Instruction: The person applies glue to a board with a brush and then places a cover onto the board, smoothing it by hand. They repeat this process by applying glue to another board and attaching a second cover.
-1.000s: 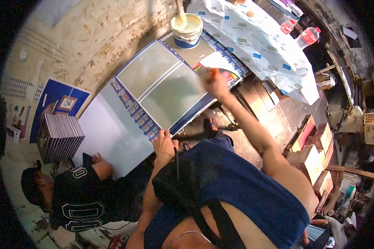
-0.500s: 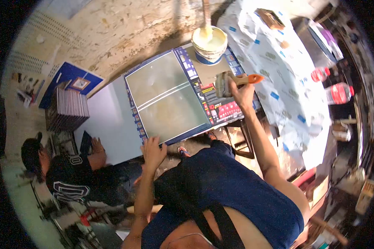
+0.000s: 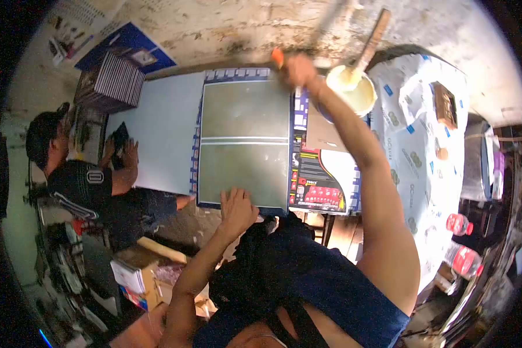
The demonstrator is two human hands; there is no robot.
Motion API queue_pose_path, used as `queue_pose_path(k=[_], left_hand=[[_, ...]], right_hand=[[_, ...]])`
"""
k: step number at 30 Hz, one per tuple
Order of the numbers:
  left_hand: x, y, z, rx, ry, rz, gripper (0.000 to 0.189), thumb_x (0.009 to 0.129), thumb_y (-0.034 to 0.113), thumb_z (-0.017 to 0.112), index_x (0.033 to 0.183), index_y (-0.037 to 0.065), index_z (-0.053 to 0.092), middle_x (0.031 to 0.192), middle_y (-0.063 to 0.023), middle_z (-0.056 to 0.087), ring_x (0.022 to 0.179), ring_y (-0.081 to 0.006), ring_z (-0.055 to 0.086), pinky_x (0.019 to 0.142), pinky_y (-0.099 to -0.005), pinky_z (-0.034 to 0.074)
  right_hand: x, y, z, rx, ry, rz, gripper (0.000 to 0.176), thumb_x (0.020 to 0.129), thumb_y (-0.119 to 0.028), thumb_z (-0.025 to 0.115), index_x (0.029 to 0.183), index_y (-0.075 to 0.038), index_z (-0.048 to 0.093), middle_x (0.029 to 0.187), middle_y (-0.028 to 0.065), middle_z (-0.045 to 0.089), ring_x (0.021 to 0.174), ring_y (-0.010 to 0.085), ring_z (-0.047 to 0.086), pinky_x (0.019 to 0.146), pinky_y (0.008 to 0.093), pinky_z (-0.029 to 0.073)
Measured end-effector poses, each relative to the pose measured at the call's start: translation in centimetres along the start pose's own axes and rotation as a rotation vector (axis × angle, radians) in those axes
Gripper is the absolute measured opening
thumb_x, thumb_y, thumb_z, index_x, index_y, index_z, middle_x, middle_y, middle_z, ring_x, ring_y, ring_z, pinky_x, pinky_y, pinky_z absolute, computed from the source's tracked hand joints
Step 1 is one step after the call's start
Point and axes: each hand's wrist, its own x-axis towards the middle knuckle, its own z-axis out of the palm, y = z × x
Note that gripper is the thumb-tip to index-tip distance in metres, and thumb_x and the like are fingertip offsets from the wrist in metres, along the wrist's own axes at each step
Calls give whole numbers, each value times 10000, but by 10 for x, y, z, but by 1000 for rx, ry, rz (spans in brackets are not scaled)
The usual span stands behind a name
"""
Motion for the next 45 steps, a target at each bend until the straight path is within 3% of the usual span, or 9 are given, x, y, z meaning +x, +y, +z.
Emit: queue_pose_path(k=[4, 9, 10, 20, 24, 30, 37, 42, 45], left_hand=[[-3, 0, -5, -108, -149, -152, 339, 791, 254, 618, 997, -10, 668, 1052, -124, 608, 1090, -253, 521, 962, -465, 344], [0, 3, 3, -147, -129, -224, 349, 814, 271, 629, 1037, 4, 654, 1077, -104, 589, 1110, -247, 506, 993, -473, 335], [1, 3, 3, -143, -130, -229, 361, 814, 273, 634, 1053, 3, 649, 1087, -101, 584, 1113, -247, 503, 990, -474, 337], [-8, 0, 4, -241, -168, -272, 422, 793, 236, 621, 1147, 7, 595, 1235, -125, 539, 1182, -282, 476, 973, -510, 356], [-12, -2, 3, -300, -125, -280, 430, 790, 219, 611, 1166, 12, 584, 1236, -127, 539, 1167, -277, 481, 954, -507, 362], [-14, -6, -1, -361, -100, -286, 408, 787, 213, 629, 1140, 14, 584, 1208, -121, 543, 1159, -293, 484, 947, -505, 366], [-43, -76, 4, -377, 132, -559, 444, 801, 250, 658, 1153, 0, 554, 1176, -156, 524, 1118, -341, 491, 918, -529, 369], [-46, -78, -3, -212, 17, -509, 566, 767, 295, 706, 1211, 0, 515, 1191, -162, 500, 1130, -344, 484, 912, -525, 366], [-48, -77, -4, -197, 20, -466, 646, 732, 334, 738, 1230, -5, 504, 1207, -156, 488, 1161, -341, 468, 920, -525, 362]], right_hand=[[25, -32, -54, 104, 139, -128, 198, 791, -170, 638, 962, -78, 676, 800, 173, 677, 740, 339, 682, 680, 436, 544], [-17, -130, 6, 829, -381, -679, 165, 809, -150, 662, 959, -80, 666, 974, 154, 667, 999, 295, 630, 896, 411, 478], [-16, -142, 17, 640, -235, -728, 155, 842, -224, 649, 897, -80, 672, 900, 151, 672, 903, 317, 649, 827, 412, 508], [152, -155, -17, 153, -126, -427, 310, 903, -344, 616, 881, -38, 660, 775, 200, 660, 761, 358, 654, 692, 466, 512], [136, -177, 32, 286, -371, -794, 427, 904, -454, 598, 858, -35, 666, 811, 186, 677, 704, 382, 648, 673, 484, 515], [186, -186, 25, 125, 148, -527, 503, 871, -516, 619, 741, -31, 655, 705, 209, 648, 679, 372, 643, 641, 449, 522], [-12, -245, 6, 934, -282, -407, 362, 856, -365, 667, 752, -19, 645, 720, 205, 649, 616, 340, 640, 603, 443, 504], [-68, -214, 42, 569, -460, -259, 216, 839, -266, 696, 913, -67, 661, 772, 172, 646, 712, 340, 641, 642, 436, 504], [-50, -194, 24, 644, 171, -487, 181, 809, -222, 703, 954, -118, 670, 803, 116, 632, 793, 318, 623, 732, 426, 485]])
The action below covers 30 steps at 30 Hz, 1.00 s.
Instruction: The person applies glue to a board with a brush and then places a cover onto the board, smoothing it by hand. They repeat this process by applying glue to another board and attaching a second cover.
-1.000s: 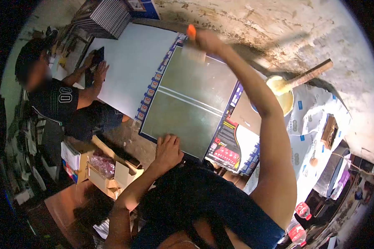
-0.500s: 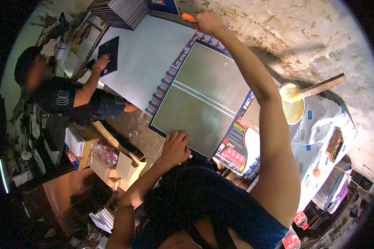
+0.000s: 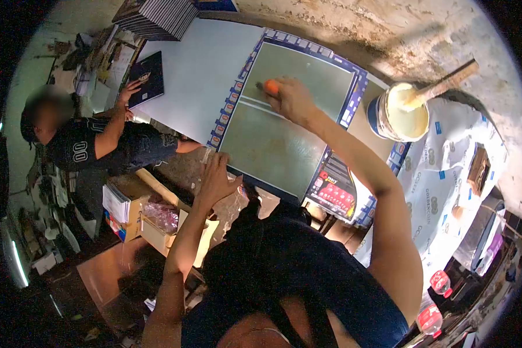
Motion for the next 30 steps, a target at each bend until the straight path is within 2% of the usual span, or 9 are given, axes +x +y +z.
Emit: queue_pose_path(k=[1, 7, 11, 13, 16, 20, 21, 25, 30], left_hand=[[0, -2, 1, 14, -15, 2, 668, 723, 345, 746, 1235, -7, 500, 1212, -154, 484, 1170, -338, 464, 921, -526, 362], [1, 1, -6, 30, -110, 1, 700, 745, 417, 734, 1261, 13, 486, 1249, -167, 479, 1215, -352, 442, 986, -550, 345], [-1, -11, 7, 50, -39, 63, 661, 764, 413, 723, 1258, 34, 501, 1218, -139, 500, 1185, -333, 460, 965, -523, 358], [6, -28, 3, -25, -49, 162, 601, 771, 367, 718, 1213, 13, 518, 1170, -142, 506, 1145, -338, 467, 928, -514, 361], [19, -52, -11, -119, -31, 285, 534, 780, 318, 707, 1184, 18, 530, 1144, -137, 516, 1116, -336, 471, 922, -499, 356], [39, -77, -24, -57, -131, 538, 492, 776, 268, 698, 1179, 38, 536, 1151, -130, 518, 1100, -319, 477, 924, -481, 350], [44, -83, -24, -39, -159, 627, 506, 766, 256, 692, 1192, 34, 534, 1172, -131, 520, 1109, -306, 483, 908, -483, 348], [53, -90, -26, 32, -201, 768, 536, 788, 324, 651, 1200, -1, 541, 1206, -141, 517, 1137, -297, 483, 919, -494, 339], [56, -93, -29, 40, -194, 859, 567, 814, 380, 596, 1173, -58, 563, 1193, -154, 528, 1139, -292, 494, 944, -516, 334]], right_hand=[[1, -5, -3, -151, -79, -5, 236, 706, -140, 722, 936, -144, 673, 936, 57, 640, 913, 287, 602, 794, 391, 478], [-66, -64, 14, -129, -514, -365, 267, 721, -139, 694, 976, -218, 685, 940, -29, 604, 1012, 176, 552, 809, 351, 412], [-82, -91, -68, -56, -829, -202, 224, 808, -282, 669, 1003, -172, 671, 967, 29, 629, 1046, 212, 554, 836, 400, 425], [-88, -88, -93, 11, -610, -62, 196, 836, -257, 685, 947, -96, 674, 925, 79, 660, 928, 253, 621, 777, 407, 472], [-91, -115, -102, -32, -119, 479, 187, 830, -201, 717, 891, -33, 661, 857, 134, 682, 765, 312, 658, 684, 395, 520], [-87, -147, -30, -48, 454, 822, 192, 802, -150, 747, 880, -15, 636, 788, 132, 682, 672, 223, 668, 605, 327, 519], [-81, -157, -3, -61, 531, 783, 189, 807, -143, 743, 890, -15, 632, 756, 117, 667, 653, 181, 648, 581, 310, 507], [-69, -163, 129, -99, 668, 881, 248, 756, -181, 754, 865, -26, 595, 707, 153, 605, 687, 327, 602, 672, 420, 483], [-129, -177, 95, -289, 791, 1151, 240, 820, -227, 712, 770, -20, 602, 627, 117, 603, 578, 265, 621, 546, 383, 482]])
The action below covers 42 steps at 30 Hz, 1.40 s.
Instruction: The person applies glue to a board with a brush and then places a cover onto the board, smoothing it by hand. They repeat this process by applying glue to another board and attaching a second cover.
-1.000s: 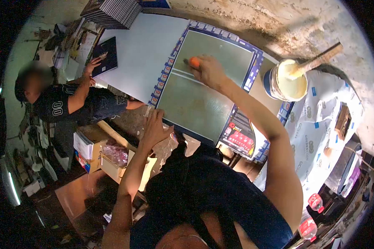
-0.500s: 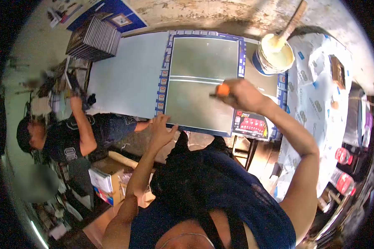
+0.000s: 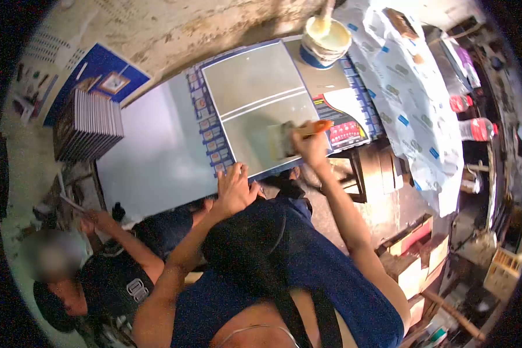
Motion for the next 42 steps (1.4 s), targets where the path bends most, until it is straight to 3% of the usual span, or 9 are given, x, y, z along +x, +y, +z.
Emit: queue_pose_path(k=[8, 12, 14, 17, 20, 24, 30, 36, 42], left_hand=[[9, -5, -5, 54, -39, 40, 425, 795, 311, 567, 1020, -42, 639, 1048, -149, 581, 1026, -297, 549, 885, -487, 360], [10, -6, -8, 68, -78, 71, 434, 803, 317, 560, 1026, -47, 635, 1045, -147, 578, 1014, -292, 549, 890, -497, 351], [11, -9, -5, 50, -84, 72, 477, 821, 341, 556, 1083, -51, 631, 1112, -153, 583, 1086, -291, 539, 938, -503, 332], [12, -10, -6, 69, -125, 52, 493, 831, 354, 576, 1139, -26, 629, 1145, -168, 594, 1101, -296, 553, 948, -532, 339], [32, -28, -17, -96, -255, -4, 440, 822, 323, 624, 1133, 13, 639, 1075, -179, 618, 1029, -310, 589, 892, -512, 408], [94, -95, 15, -686, 384, -306, 299, 804, 264, 668, 983, 26, 635, 861, -148, 651, 872, -290, 629, 815, -405, 485], [157, -128, -7, -1041, 201, -687, 256, 740, 272, 669, 781, 41, 564, 702, -15, 525, 549, -118, 467, 439, -312, 334], [176, -131, -8, -701, 79, -718, 288, 715, 291, 694, 755, 11, 639, 713, -96, 613, 640, -224, 603, 547, -367, 466], [186, -134, -3, -456, 89, -784, 644, 700, 320, 735, 1196, -48, 550, 1126, -257, 646, 1069, -365, 643, 911, -407, 525]], right_hand=[[-38, -17, -34, 11, 305, -123, 141, 856, -144, 717, 836, -39, 624, 734, 26, 597, 639, 114, 558, 575, 290, 456], [-69, -18, 3, -163, 153, -55, 195, 787, -191, 719, 822, -29, 617, 734, 161, 624, 754, 282, 637, 700, 397, 506], [-59, 14, -44, -153, 156, 295, 219, 789, -191, 721, 803, -13, 594, 768, 157, 646, 765, 247, 645, 701, 373, 512], [-58, 65, -118, -187, 485, 166, 214, 804, -198, 723, 818, -9, 623, 747, 118, 653, 715, 187, 638, 657, 329, 510], [-78, 92, -188, -363, 692, 70, 235, 826, -227, 752, 867, -10, 669, 796, 88, 671, 735, 154, 631, 664, 308, 509], [-130, 99, -228, -28, 833, 295, 249, 848, -237, 755, 916, -14, 668, 828, 41, 653, 780, 121, 590, 722, 294, 497], [-195, 139, -201, 193, 955, 626, 438, 834, -276, 755, 1040, 95, 645, 1029, 130, 673, 904, 180, 622, 817, 331, 508], [-216, 145, -190, 307, 978, 691, 438, 848, -280, 748, 1098, 62, 636, 1032, 89, 655, 869, 164, 599, 775, 320, 494], [-208, 128, -205, 222, 983, 696, 324, 847, -282, 737, 1015, -13, 672, 889, 16, 635, 720, 93, 517, 639, 277, 421]])
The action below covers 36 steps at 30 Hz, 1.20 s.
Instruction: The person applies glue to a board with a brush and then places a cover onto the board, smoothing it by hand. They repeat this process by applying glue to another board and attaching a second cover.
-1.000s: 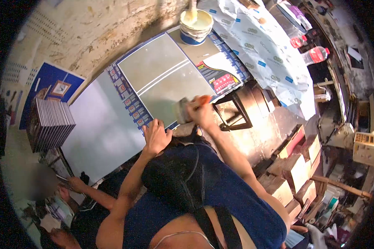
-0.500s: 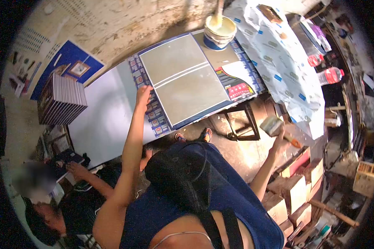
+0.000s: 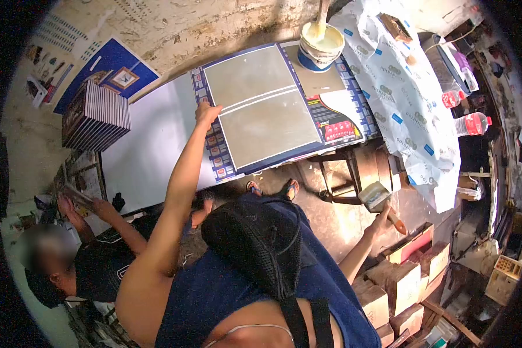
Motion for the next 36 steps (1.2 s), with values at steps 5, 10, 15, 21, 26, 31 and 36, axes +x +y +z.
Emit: queue_pose_path(k=[5, 10, 15, 21, 26, 31, 36], left_hand=[[-4, -19, -18, -94, 85, -61, 858, 684, 289, 790, 1357, -25, 361, 1282, -277, 539, 1165, -419, 572, 994, -426, 490], [-56, -16, -51, 146, 398, 203, 664, 712, 256, 749, 1251, -15, 471, 1252, -210, 494, 1223, -387, 473, 987, -562, 412], [-124, -7, -35, 536, 285, 615, 451, 766, 252, 644, 1124, -17, 586, 1192, -176, 528, 1132, -336, 492, 907, -560, 360], [-187, -23, -28, 554, 131, 625, 441, 775, 288, 624, 1078, -30, 587, 1086, -165, 553, 1082, -315, 498, 892, -522, 344], [-226, -42, -10, 511, 81, 682, 444, 780, 319, 630, 1064, -20, 593, 1085, -159, 555, 1093, -307, 492, 904, -527, 336], [-230, -59, 13, 486, 152, 713, 446, 766, 311, 631, 1055, -26, 589, 1054, -160, 553, 1058, -299, 503, 869, -512, 337], [-236, -61, 13, 344, 100, 630, 478, 709, 274, 639, 1071, -31, 573, 1032, -146, 548, 1027, -288, 513, 871, -488, 334]], right_hand=[[19, 8, -5, 125, -1, -32, 292, 831, -297, 749, 958, -44, 678, 842, 6, 631, 697, 97, 525, 615, 260, 402], [47, 22, -9, 511, -24, 202, 294, 839, -300, 740, 1022, -80, 676, 956, 15, 645, 815, 124, 560, 690, 306, 426], [50, -5, 24, 888, -225, 389, 282, 857, -267, 714, 1106, -141, 670, 835, -17, 536, 736, 143, 453, 656, 315, 377], [25, -87, 124, 1041, -832, 302, 422, 893, -250, 677, 1266, -80, 577, 1195, 73, 623, 1049, 200, 593, 795, 335, 503], [-61, -169, 267, 545, -809, -313, 303, 870, -168, 718, 1126, -32, 630, 991, 19, 643, 831, 135, 582, 731, 280, 479], [-203, -171, 366, 283, -1448, -611, 189, 819, -132, 734, 925, -9, 638, 792, 34, 624, 731, 111, 570, 661, 271, 476], [-224, -159, 484, -102, -1613, -1396, 276, 854, -228, 687, 1097, -99, 680, 954, 104, 705, 867, 291, 659, 747, 394, 516]])
